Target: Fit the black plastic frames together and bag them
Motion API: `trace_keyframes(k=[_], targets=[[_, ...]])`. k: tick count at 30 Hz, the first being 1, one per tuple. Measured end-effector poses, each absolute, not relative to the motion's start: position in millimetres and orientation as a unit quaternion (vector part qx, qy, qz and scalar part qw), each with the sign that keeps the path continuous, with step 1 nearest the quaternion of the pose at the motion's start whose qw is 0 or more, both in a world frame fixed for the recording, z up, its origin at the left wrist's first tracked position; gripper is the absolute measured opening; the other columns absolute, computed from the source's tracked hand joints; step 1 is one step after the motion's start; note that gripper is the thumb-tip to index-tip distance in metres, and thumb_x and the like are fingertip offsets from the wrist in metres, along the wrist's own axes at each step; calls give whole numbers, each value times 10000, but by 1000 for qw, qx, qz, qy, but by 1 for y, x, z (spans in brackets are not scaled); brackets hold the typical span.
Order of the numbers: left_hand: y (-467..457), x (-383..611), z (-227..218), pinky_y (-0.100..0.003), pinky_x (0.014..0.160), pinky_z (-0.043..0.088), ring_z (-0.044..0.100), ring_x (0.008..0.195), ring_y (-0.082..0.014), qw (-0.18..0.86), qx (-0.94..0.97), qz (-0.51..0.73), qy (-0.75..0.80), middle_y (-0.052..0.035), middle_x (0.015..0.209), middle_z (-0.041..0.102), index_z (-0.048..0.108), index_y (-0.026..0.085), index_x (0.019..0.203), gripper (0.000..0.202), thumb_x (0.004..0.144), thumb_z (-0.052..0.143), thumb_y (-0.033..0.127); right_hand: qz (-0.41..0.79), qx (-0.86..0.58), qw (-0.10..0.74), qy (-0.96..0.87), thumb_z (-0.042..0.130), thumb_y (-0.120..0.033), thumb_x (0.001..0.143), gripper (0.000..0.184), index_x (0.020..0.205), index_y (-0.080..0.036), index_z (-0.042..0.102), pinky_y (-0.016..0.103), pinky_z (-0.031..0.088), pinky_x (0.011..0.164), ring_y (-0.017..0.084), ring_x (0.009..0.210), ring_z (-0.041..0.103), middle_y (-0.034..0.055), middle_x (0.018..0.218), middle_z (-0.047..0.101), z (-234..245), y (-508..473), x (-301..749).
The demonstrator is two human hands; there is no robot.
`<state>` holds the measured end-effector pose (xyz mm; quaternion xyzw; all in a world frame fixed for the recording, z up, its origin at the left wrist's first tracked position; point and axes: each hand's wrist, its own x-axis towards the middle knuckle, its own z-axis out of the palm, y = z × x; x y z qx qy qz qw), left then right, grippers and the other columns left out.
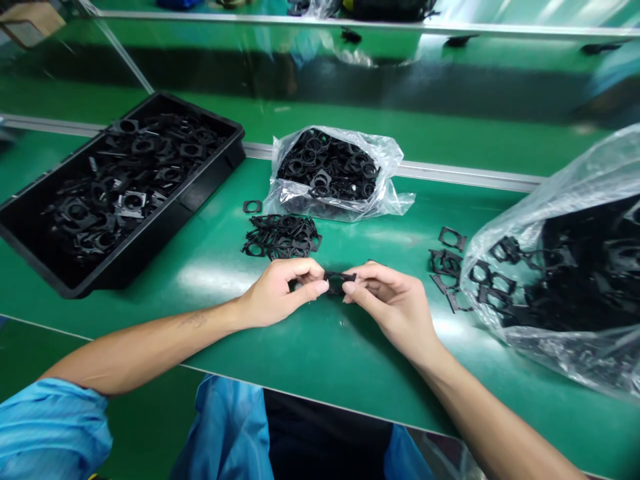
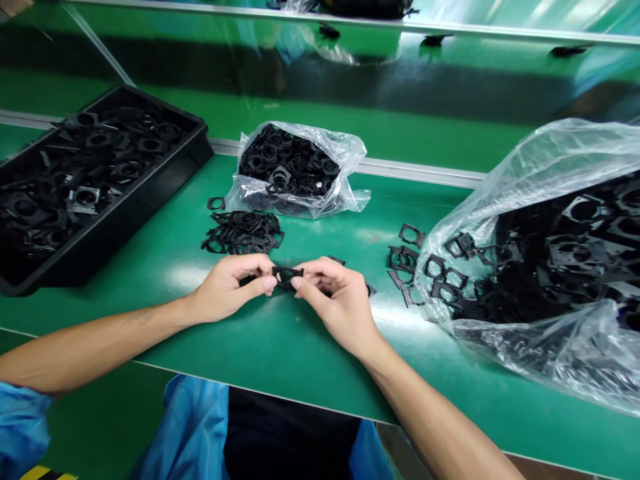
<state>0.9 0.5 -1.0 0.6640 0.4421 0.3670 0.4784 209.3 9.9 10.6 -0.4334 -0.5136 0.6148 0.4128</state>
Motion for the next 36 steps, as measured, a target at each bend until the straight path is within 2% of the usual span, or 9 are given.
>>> trace_keyframes(k=[8, 13, 16, 23, 28, 33, 36], targets=[[2, -2, -3, -215, 634, 440, 574, 636, -99, 523, 639, 354, 439, 1, 672, 637, 620, 144, 743, 270, 951, 630, 316, 634, -434, 391, -506, 903, -476, 695, 343, 792, -182, 757, 281, 542, 625, 138, 609, 644, 10, 688, 687, 13, 11, 209], [1, 2, -7, -230, 692, 539, 682, 710, -126, 571, 579, 400, 422, -36, 808, 718, 684, 139, 946, 186, 915, 690, 322, 630, -435, 385, -515, 879, -447, 734, 288, 782, -187, 766, 291, 543, 639, 146, 638, 649, 22, 722, 705, 11, 12, 209], [2, 3, -8, -235, 710, 570, 712, 728, -137, 584, 558, 416, 418, -49, 828, 736, 695, 135, 962, 197, 889, 729, 315, 629, -433, 385, -519, 878, -434, 741, 268, 800, -194, 775, 297, 553, 673, 154, 675, 669, 27, 756, 723, 10, 11, 210], [3, 2, -6, -210, 630, 546, 683, 634, -113, 582, 561, 414, 419, -35, 758, 720, 706, 128, 944, 176, 883, 734, 291, 626, -446, 366, -524, 866, -444, 751, 284, 821, -184, 774, 309, 571, 695, 172, 700, 685, 44, 783, 753, 9, 10, 211], [3, 1, -5, -212, 594, 540, 660, 583, -101, 592, 556, 414, 412, -25, 753, 703, 685, 129, 924, 216, 882, 738, 334, 628, -440, 359, -532, 842, -451, 778, 287, 820, -177, 769, 312, 576, 685, 175, 687, 685, 50, 771, 757, 13, 9, 211], [3, 1, -4, -214, 573, 533, 648, 575, -96, 592, 560, 416, 404, -43, 796, 721, 691, 130, 907, 240, 878, 746, 362, 625, -432, 373, -532, 848, -407, 781, 243, 833, -180, 779, 307, 562, 664, 164, 654, 670, 41, 743, 741, 16, 9, 211], [3, 1, -4, -213, 574, 529, 647, 584, -101, 583, 563, 414, 413, -35, 759, 707, 694, 130, 901, 248, 868, 755, 368, 621, -431, 379, -534, 842, -389, 792, 221, 838, -180, 786, 300, 557, 659, 159, 651, 668, 35, 720, 727, 14, 10, 211]])
